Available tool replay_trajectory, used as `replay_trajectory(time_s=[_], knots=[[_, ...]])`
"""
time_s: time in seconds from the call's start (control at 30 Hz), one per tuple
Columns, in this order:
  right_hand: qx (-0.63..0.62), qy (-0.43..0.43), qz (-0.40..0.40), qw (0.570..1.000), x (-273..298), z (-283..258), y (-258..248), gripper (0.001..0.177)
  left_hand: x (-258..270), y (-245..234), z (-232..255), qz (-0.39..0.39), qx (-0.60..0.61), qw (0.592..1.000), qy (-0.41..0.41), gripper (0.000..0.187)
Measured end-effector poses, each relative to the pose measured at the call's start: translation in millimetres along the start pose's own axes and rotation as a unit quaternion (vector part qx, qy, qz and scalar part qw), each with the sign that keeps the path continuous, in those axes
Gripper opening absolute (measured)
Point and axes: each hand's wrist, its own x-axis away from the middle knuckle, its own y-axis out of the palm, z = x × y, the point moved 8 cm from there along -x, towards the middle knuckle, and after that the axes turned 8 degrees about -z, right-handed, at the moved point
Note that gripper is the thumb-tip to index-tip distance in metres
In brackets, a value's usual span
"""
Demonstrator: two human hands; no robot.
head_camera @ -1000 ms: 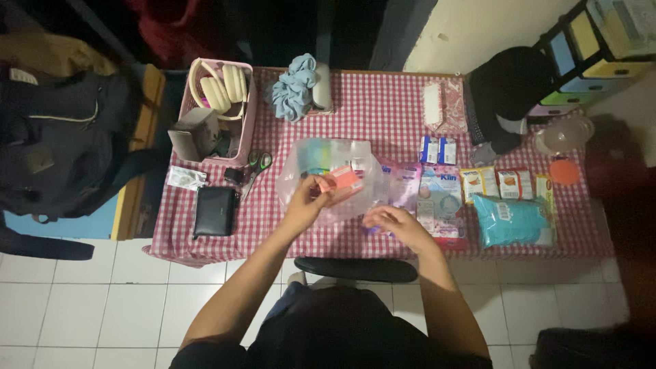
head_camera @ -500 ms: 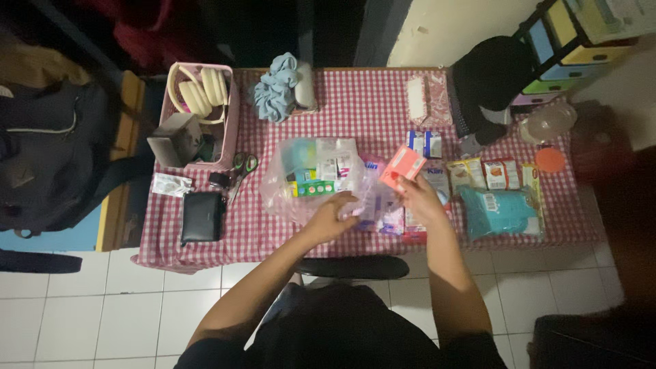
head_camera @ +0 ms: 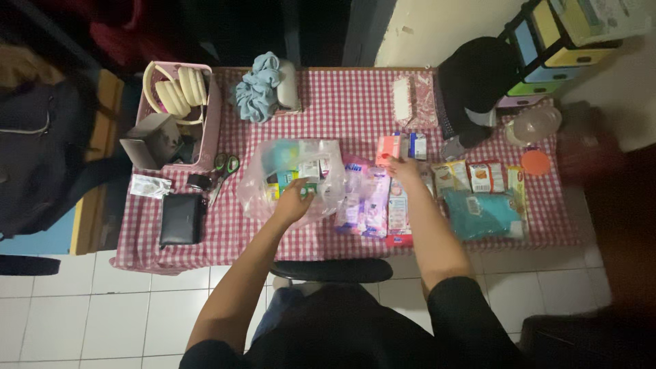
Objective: The person places various toiletries including soaps, toothpaste, and packets into a clear plastic bag by hand on a table.
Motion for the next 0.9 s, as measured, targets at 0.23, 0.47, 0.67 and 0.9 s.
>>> replay_trajectory(time_s=[0.23, 0.47, 0.67, 0.9], knots=[[-0.012, 0.042, 0.019, 0.999, -33, 10, 16, 0.018, 4, 6, -13, 0.034, -0.028, 0.999, 0.019, 0.055], [0.085, -0.044, 0.006, 0.995, -52, -1, 25, 0.015, 2, 6, -16, 0.046, -0.013, 0.999, -0.003, 0.056], [0.264, -0.184, 0.154, 0.934, -11, -22, 36, 0.025, -16, 7, -24, 0.067, 0.000, 0.997, -0.037, 0.061], [0.143, -0.256, -0.095, 0.951, 105, -35, 126, 0.024, -68, 27, -59, 0.095, -0.001, 0.993, -0.069, 0.056]])
